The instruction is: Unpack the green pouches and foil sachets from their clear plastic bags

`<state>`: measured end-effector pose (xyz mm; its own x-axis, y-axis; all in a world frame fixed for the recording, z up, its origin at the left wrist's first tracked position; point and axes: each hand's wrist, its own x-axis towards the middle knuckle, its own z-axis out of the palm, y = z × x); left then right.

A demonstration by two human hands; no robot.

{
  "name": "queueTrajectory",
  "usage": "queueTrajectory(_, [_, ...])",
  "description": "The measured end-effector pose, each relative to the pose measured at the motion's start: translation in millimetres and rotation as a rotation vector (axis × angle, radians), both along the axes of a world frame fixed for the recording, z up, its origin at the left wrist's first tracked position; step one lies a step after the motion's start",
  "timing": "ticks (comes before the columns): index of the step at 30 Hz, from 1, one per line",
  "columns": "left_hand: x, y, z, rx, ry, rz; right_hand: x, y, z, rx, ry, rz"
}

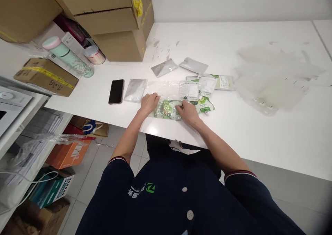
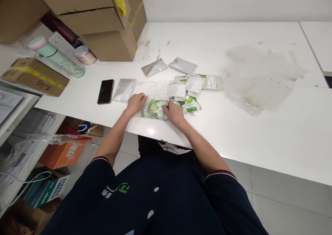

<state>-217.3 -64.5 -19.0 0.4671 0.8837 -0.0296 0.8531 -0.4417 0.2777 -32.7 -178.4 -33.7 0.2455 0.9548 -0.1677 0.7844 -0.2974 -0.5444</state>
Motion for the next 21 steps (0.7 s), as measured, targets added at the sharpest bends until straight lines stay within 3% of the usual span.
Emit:
queueTrajectory(2, [7, -1, -4.5, -0.003, 0.053, 0.011, -7, -5, 2.5, -0.016, -0.130, -0.035])
queueTrajectory(5, [17, -2, -10.9, 0.110, 0.085, 0.031, -14, -16, 1.6, 0.139, -0.338, -0.049])
queueTrajectory(7, [21, -3, -13.2, 0.224, 0.072, 0.031, -12, -24, -1.7, 0.245, -0.392, 0.096])
queueTrajectory(10, [16, -8, -10.7, 0.289, 0.020, -0.083, 1, -30, -7.2, 0.206, -0.329, 0.450])
queueTrajectory(12, [2, -14, -5.7, 0.220, -0.015, -0.229, 11, -29, -10.1, 0.135, -0.277, 0.568])
queueTrajectory(16, [-34, -20, 2.6, -0.070, 0.035, -0.505, 25, -20, -13.3, 0.099, -0.218, 0.601])
queueTrajectory(18, [-46, -20, 3.2, -0.143, 0.103, -0.553, 28, -17, -13.5, 0.109, -0.196, 0.617])
queueTrajectory(21, [-54, -27, 3.1, -0.104, 0.156, -0.525, 30, -21, -12.6, 0.144, -0.179, 0.639])
